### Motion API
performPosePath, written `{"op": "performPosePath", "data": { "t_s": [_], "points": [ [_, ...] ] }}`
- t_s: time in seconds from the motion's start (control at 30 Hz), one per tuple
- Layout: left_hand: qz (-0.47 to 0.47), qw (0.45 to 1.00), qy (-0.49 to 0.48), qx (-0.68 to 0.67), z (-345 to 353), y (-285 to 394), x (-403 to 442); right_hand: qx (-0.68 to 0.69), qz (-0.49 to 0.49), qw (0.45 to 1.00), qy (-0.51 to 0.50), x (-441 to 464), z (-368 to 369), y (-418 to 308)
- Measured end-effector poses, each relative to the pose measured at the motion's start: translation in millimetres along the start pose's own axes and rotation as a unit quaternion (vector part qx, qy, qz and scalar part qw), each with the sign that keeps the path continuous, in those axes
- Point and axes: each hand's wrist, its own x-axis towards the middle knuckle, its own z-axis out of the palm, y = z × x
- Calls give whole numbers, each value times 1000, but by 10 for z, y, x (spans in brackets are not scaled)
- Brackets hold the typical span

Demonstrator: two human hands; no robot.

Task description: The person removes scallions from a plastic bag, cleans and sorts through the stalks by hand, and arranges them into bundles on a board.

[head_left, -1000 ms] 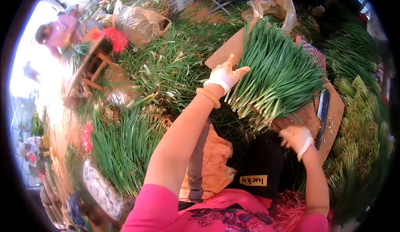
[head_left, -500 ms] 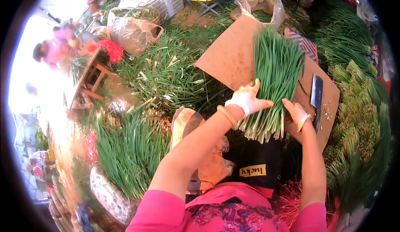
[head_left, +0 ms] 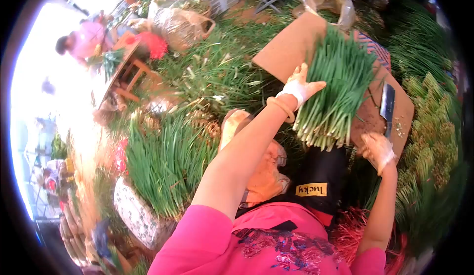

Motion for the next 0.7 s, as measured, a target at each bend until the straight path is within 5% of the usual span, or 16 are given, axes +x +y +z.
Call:
{"op": "performPosePath", "data": {
  "t_s": [0.17,0.23,0.3,0.4,0.5,0.57,0.63,0.7],
  "points": [
    [67,986,152,-15,-731,-283,-329,-67,-61,996,16,-378,707,204],
    [147,970,192,-2,-921,-671,-747,-41,-158,987,-7,-342,1093,436],
    [120,970,198,71,-872,-912,-1401,1,-268,963,-31,-273,1471,498],
    [100,985,97,-103,-380,-1553,-2165,75,-373,924,-32,-272,2099,-6],
    [-20,967,29,-252,-174,-1794,-3121,-2,-485,874,8,-36,2654,-98],
    [-164,922,-17,-349,-133,-2016,-3678,4,-457,889,-30,-69,2717,-40],
    [-215,943,-107,-230,-170,-2510,-4300,-142,-440,884,-71,-155,2594,35],
    [-367,926,-90,6,-184,-2857,-4895,-237,-395,876,-142,-234,2407,226]
  ]
}}
